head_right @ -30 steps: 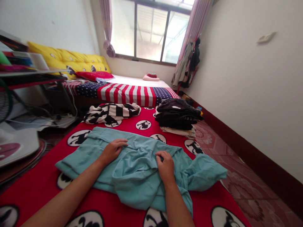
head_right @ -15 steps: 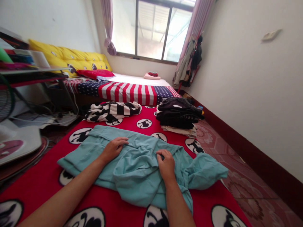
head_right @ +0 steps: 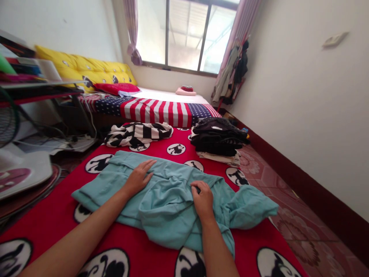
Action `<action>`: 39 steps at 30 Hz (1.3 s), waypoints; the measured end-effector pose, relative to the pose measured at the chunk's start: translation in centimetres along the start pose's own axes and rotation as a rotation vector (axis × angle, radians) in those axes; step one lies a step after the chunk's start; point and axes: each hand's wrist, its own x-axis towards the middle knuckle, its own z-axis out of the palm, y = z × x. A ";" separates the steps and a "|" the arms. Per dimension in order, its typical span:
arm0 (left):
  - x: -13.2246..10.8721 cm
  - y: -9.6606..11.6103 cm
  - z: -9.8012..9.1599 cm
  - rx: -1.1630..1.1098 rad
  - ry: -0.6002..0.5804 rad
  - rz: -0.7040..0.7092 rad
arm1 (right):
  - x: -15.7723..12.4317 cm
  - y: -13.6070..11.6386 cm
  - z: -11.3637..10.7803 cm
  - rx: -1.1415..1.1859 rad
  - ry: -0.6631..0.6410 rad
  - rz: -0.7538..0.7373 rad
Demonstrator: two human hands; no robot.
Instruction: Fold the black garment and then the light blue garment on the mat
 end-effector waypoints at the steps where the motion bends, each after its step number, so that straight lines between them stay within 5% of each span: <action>1: 0.0 0.0 0.2 0.049 -0.046 -0.004 | 0.0 0.0 0.0 -0.003 0.003 -0.002; 5: -0.3 -0.1 0.8 0.160 -0.144 -0.022 | 0.0 0.0 -0.1 -0.048 0.026 -0.015; 19: -0.4 0.4 0.5 0.093 -0.142 -0.073 | 0.0 0.8 0.8 -0.219 -0.090 -0.050; 28: -3.1 2.5 -4.8 -0.718 -0.186 -0.210 | 0.0 0.2 0.0 0.057 0.063 0.040; 33: -5.6 5.7 -7.0 -0.575 -0.307 0.026 | 0.0 0.3 0.2 0.053 0.053 0.033; 39: -7.0 9.1 -7.0 -0.368 -0.352 0.269 | 0.0 0.0 0.0 0.058 0.057 0.039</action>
